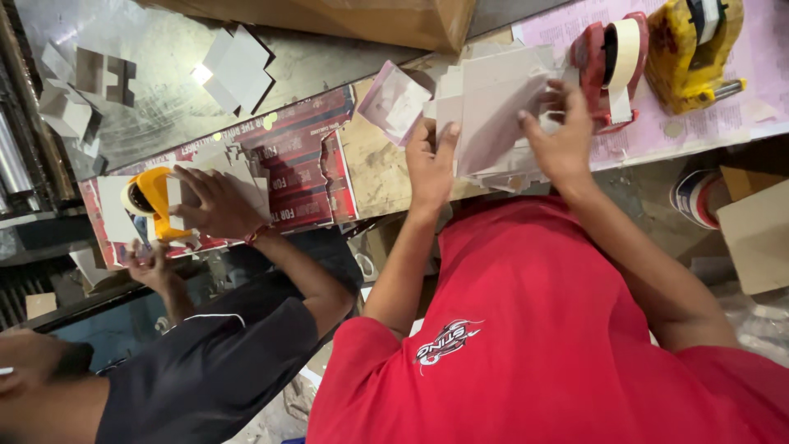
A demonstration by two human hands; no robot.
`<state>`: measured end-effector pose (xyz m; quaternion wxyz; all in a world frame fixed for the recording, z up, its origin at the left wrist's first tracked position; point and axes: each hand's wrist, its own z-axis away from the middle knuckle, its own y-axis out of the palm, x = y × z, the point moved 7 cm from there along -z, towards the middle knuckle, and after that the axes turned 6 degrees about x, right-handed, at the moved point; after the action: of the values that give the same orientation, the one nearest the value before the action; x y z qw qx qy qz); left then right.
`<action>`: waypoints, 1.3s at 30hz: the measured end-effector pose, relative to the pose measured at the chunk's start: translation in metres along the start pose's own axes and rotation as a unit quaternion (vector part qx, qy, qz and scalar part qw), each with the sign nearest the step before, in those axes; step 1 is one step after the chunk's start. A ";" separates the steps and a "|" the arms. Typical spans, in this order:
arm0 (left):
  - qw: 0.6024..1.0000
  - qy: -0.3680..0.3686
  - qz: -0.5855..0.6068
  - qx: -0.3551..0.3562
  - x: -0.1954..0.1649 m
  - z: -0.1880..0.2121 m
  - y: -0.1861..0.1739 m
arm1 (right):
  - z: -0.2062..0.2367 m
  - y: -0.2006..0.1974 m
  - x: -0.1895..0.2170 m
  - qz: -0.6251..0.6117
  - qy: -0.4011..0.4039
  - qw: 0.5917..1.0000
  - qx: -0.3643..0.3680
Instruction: The person assembles small white paper boxes by folding flaps and securing them with adhesive tape. They handle multiple flat pieces, fold them into box shapes, and use a tape dispenser to seal the edges. The process is repeated for several units on a cluttered work table.
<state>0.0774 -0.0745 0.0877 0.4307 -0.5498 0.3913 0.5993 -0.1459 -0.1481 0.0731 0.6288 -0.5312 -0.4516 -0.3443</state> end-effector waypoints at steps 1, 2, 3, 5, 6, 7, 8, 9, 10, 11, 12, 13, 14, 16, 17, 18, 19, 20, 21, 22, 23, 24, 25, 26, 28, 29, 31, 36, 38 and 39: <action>0.992 -0.018 0.128 0.001 0.008 -0.002 -0.001 | 0.000 -0.005 -0.001 0.019 0.002 1.000 -0.011; 0.966 -0.037 0.254 0.003 0.016 -0.003 -0.001 | 0.001 -0.007 -0.001 -0.036 -0.010 0.999 0.002; 0.925 -0.057 0.376 0.005 0.023 -0.004 0.000 | 0.002 -0.008 -0.002 -0.089 -0.019 0.996 0.014; 0.905 -0.110 0.410 -0.016 0.036 -0.006 -0.004 | 0.006 -0.006 -0.003 -0.153 -0.030 0.987 0.045; 0.894 -0.135 0.426 -0.026 0.040 -0.007 -0.006 | 0.008 -0.003 -0.002 -0.166 -0.034 0.983 0.065; 0.872 -0.155 0.463 -0.022 0.043 -0.008 -0.004 | 0.011 0.001 -0.002 -0.178 -0.036 0.980 0.085; 0.848 -0.174 0.500 -0.018 0.045 -0.009 -0.002 | 0.013 0.003 -0.001 -0.194 -0.039 0.976 0.096; 0.823 -0.191 0.535 -0.014 0.047 -0.009 0.000 | 0.015 0.006 0.001 -0.210 -0.044 0.971 0.107; 0.833 -0.187 0.521 -0.005 0.046 -0.009 0.000 | 0.017 0.007 0.004 -0.227 -0.048 0.966 0.116; 0.843 -0.184 0.506 0.004 0.046 -0.008 0.000 | 0.020 0.008 0.007 -0.283 -0.051 0.948 0.134; 0.851 -0.183 0.491 0.014 0.045 -0.006 0.002 | 0.022 0.007 0.011 -0.338 -0.053 0.928 0.149; 0.859 -0.173 0.480 0.030 0.043 -0.003 0.004 | 0.025 0.005 0.016 -0.391 -0.056 0.904 0.163; 0.866 -0.163 0.470 0.047 0.040 0.000 0.006 | 0.028 -0.002 0.018 -0.391 -0.055 0.908 0.141; 0.874 -0.144 0.459 0.068 0.036 0.004 0.010 | 0.033 -0.016 0.022 -0.391 -0.054 0.913 0.103; 0.875 -0.136 0.459 0.073 0.034 0.006 0.013 | 0.035 -0.020 0.022 -0.377 -0.034 0.921 0.095; 0.876 -0.127 0.459 0.076 0.032 0.008 0.015 | 0.037 -0.025 0.022 -0.363 -0.014 0.928 0.087; 0.878 -0.130 0.456 0.071 0.032 0.009 0.016 | 0.039 -0.029 0.022 -0.348 0.006 0.934 0.081; 0.879 -0.131 0.453 0.067 0.031 0.010 0.018 | 0.041 -0.031 0.024 -0.363 0.012 0.928 0.079; 0.881 -0.131 0.450 0.063 0.030 0.009 0.018 | 0.044 -0.034 0.026 -0.378 0.017 0.923 0.076; 0.880 -0.129 0.452 0.074 0.027 0.009 0.021 | 0.047 -0.036 0.029 -0.392 0.023 0.917 0.073; 0.878 -0.128 0.454 0.085 0.025 0.009 0.024 | 0.049 -0.037 0.032 -0.408 0.028 0.910 0.072; 0.875 -0.127 0.456 0.096 0.023 0.008 0.027 | 0.051 -0.038 0.035 -0.423 0.033 0.903 0.072; 0.876 -0.149 0.448 0.102 0.025 0.009 0.032 | 0.053 -0.039 0.039 -0.438 0.037 0.895 0.073; 0.876 -0.169 0.439 0.107 0.028 0.009 0.036 | 0.055 -0.039 0.043 -0.442 0.048 0.893 0.073; 0.857 -0.219 0.453 0.109 0.037 0.013 0.048 | 0.058 -0.035 0.051 -0.451 0.072 0.886 0.077; 0.837 -0.249 0.476 0.107 0.043 0.017 0.056 | 0.057 -0.032 0.057 -0.459 0.069 0.882 0.081; 0.764 -0.261 0.567 0.163 0.042 0.025 0.075 | 0.052 -0.030 0.066 -0.476 0.064 0.873 0.086; 0.668 -0.141 0.696 0.223 0.019 0.019 0.056 | 0.036 -0.075 0.087 -0.148 -0.096 0.984 -0.023; 0.770 -0.114 0.606 0.161 0.014 0.010 0.030 | 0.036 -0.092 0.088 -0.093 -0.123 0.986 -0.058; 0.830 -0.098 0.535 0.121 0.010 0.006 0.015 | 0.035 -0.096 0.082 -0.132 -0.103 0.985 -0.049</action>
<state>0.0606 -0.0727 0.0785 0.1419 -0.1359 0.6493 0.7347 -0.2113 -0.1286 0.1852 0.5012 -0.5301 -0.5622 -0.3895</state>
